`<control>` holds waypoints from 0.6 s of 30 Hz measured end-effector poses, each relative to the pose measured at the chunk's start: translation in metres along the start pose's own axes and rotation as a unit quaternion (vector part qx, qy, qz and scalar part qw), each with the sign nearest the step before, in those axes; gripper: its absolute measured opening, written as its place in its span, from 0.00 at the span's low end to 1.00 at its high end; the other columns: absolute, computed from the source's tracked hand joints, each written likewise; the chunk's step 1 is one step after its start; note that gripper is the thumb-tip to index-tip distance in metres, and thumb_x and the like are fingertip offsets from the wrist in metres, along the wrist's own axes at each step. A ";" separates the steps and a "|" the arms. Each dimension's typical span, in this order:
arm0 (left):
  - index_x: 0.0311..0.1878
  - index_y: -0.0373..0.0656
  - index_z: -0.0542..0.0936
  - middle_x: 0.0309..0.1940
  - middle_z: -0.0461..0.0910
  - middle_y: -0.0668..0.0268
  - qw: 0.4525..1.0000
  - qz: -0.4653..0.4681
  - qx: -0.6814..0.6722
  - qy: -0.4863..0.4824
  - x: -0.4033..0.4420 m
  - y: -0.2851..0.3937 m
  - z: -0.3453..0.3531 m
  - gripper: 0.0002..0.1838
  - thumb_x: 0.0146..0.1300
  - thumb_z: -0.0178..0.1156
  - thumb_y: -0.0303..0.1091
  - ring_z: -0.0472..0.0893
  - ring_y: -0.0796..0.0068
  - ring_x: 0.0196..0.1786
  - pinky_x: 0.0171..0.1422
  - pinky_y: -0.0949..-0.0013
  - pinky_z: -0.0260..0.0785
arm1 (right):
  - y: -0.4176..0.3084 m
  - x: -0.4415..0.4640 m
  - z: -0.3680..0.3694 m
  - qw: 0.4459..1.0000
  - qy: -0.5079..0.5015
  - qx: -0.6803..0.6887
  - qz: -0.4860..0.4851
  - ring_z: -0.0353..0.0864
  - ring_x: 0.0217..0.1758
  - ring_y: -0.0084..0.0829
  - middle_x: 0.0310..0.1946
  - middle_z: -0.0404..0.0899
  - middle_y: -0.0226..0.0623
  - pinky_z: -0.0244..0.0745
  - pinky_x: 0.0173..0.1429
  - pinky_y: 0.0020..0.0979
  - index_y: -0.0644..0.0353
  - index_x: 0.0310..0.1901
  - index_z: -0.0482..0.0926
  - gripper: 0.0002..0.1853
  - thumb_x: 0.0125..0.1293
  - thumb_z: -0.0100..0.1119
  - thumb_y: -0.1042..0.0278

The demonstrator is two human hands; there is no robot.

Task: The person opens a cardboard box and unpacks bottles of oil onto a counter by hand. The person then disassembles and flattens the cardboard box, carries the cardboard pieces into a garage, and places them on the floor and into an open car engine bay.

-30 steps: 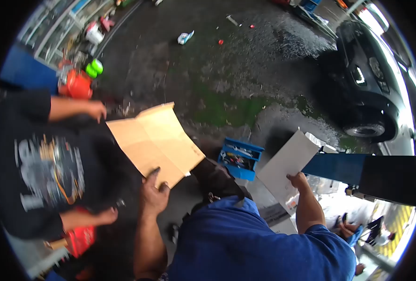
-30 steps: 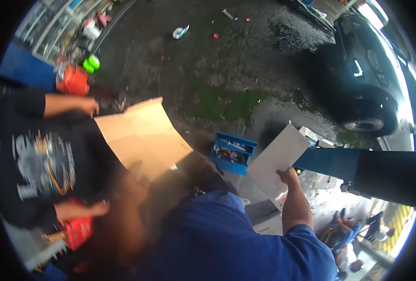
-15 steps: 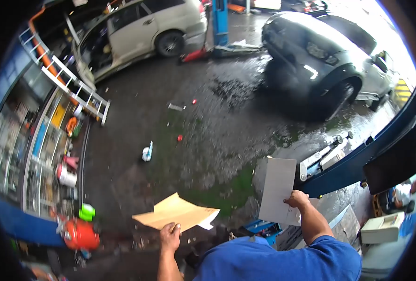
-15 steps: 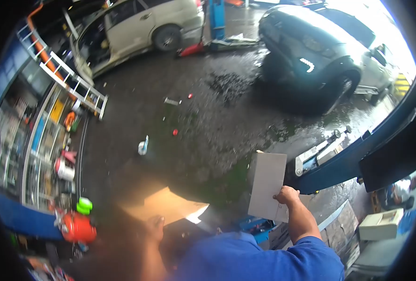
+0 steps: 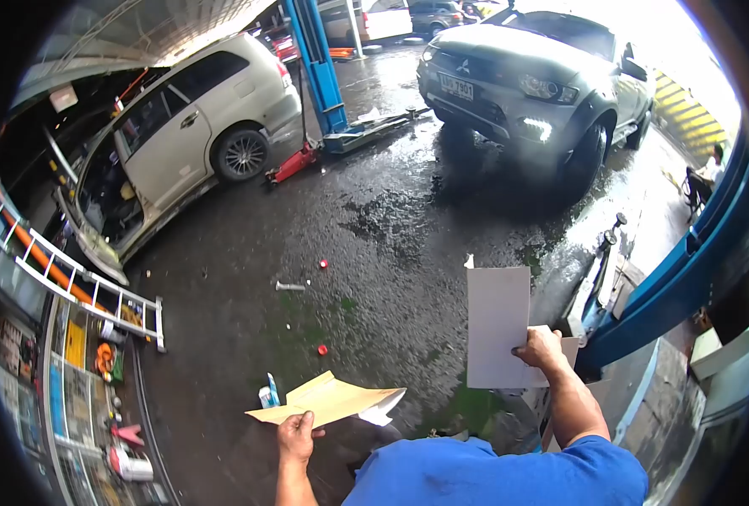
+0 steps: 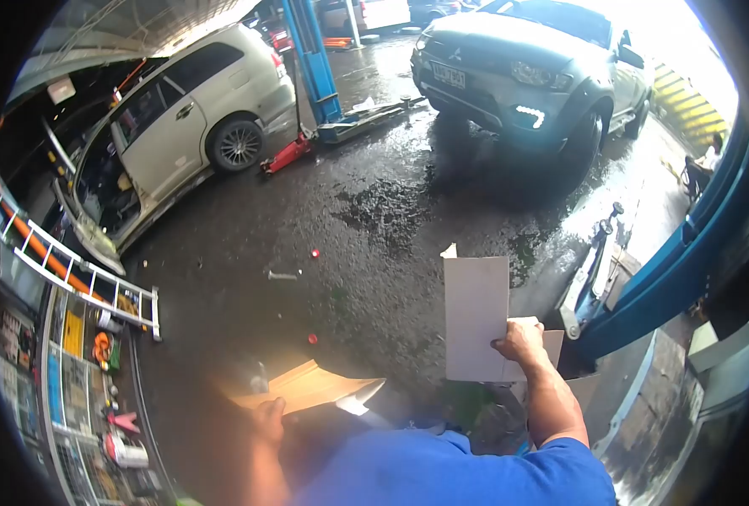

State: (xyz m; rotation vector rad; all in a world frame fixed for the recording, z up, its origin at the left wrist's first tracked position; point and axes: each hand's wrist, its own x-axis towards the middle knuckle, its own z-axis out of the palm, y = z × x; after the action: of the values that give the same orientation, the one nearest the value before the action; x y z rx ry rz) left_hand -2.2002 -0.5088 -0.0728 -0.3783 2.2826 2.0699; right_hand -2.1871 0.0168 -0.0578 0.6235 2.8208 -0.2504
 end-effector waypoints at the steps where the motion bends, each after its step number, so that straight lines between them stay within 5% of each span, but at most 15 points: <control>1: 0.36 0.31 0.80 0.28 0.82 0.61 1.000 0.001 0.006 -0.010 0.040 0.009 0.004 0.16 0.68 0.62 0.38 0.82 0.74 0.27 0.32 0.70 0.81 | -0.013 0.017 0.013 1.000 -0.001 0.006 0.010 0.84 0.49 0.43 0.39 0.86 0.39 0.66 0.59 0.51 0.51 0.47 0.85 0.24 0.53 0.68 0.45; 3: 0.33 0.33 0.80 0.27 0.82 0.62 0.989 0.028 0.132 -0.059 0.106 0.033 0.026 0.15 0.68 0.62 0.37 0.81 0.75 0.26 0.30 0.71 0.80 | -0.027 0.039 0.026 0.998 0.038 -0.023 0.033 0.84 0.49 0.43 0.39 0.86 0.40 0.63 0.61 0.50 0.51 0.48 0.84 0.26 0.53 0.67 0.43; 8: 0.31 0.34 0.79 0.26 0.81 0.64 0.990 0.019 0.088 -0.108 0.276 0.063 0.093 0.12 0.66 0.64 0.33 0.81 0.78 0.26 0.30 0.73 0.78 | -0.069 0.096 -0.013 0.987 0.024 0.091 0.130 0.83 0.50 0.46 0.39 0.85 0.50 0.64 0.61 0.42 0.62 0.44 0.83 0.29 0.51 0.69 0.43; 12: 0.33 0.33 0.79 0.29 0.82 0.62 0.989 0.056 0.064 -0.118 0.405 0.076 0.142 0.10 0.66 0.62 0.31 0.81 0.76 0.27 0.31 0.73 0.79 | -0.080 0.199 -0.001 0.975 0.000 0.087 0.205 0.82 0.53 0.47 0.43 0.85 0.50 0.64 0.63 0.45 0.63 0.46 0.82 0.30 0.52 0.69 0.42; 15: 0.35 0.32 0.80 0.30 0.82 0.61 0.991 0.069 -0.011 -0.112 0.483 0.079 0.170 0.08 0.67 0.60 0.29 0.82 0.75 0.27 0.32 0.73 0.80 | -0.099 0.299 0.000 0.977 -0.013 0.059 0.203 0.82 0.53 0.46 0.43 0.85 0.47 0.63 0.64 0.48 0.61 0.46 0.82 0.32 0.51 0.69 0.40; 18: 0.38 0.29 0.79 0.31 0.82 0.59 0.989 0.099 0.069 -0.088 0.526 0.141 0.189 0.08 0.66 0.58 0.26 0.83 0.72 0.29 0.35 0.71 0.81 | -0.139 0.393 -0.039 0.983 -0.068 0.043 0.165 0.83 0.53 0.44 0.44 0.85 0.47 0.62 0.64 0.48 0.60 0.47 0.82 0.31 0.54 0.67 0.39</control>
State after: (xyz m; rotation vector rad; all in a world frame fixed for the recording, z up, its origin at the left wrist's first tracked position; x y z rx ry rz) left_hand -2.7645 -0.3929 -0.0559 0.0391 2.4227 1.9189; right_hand -2.6009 0.0546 -0.1101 1.0359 2.5356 -0.3378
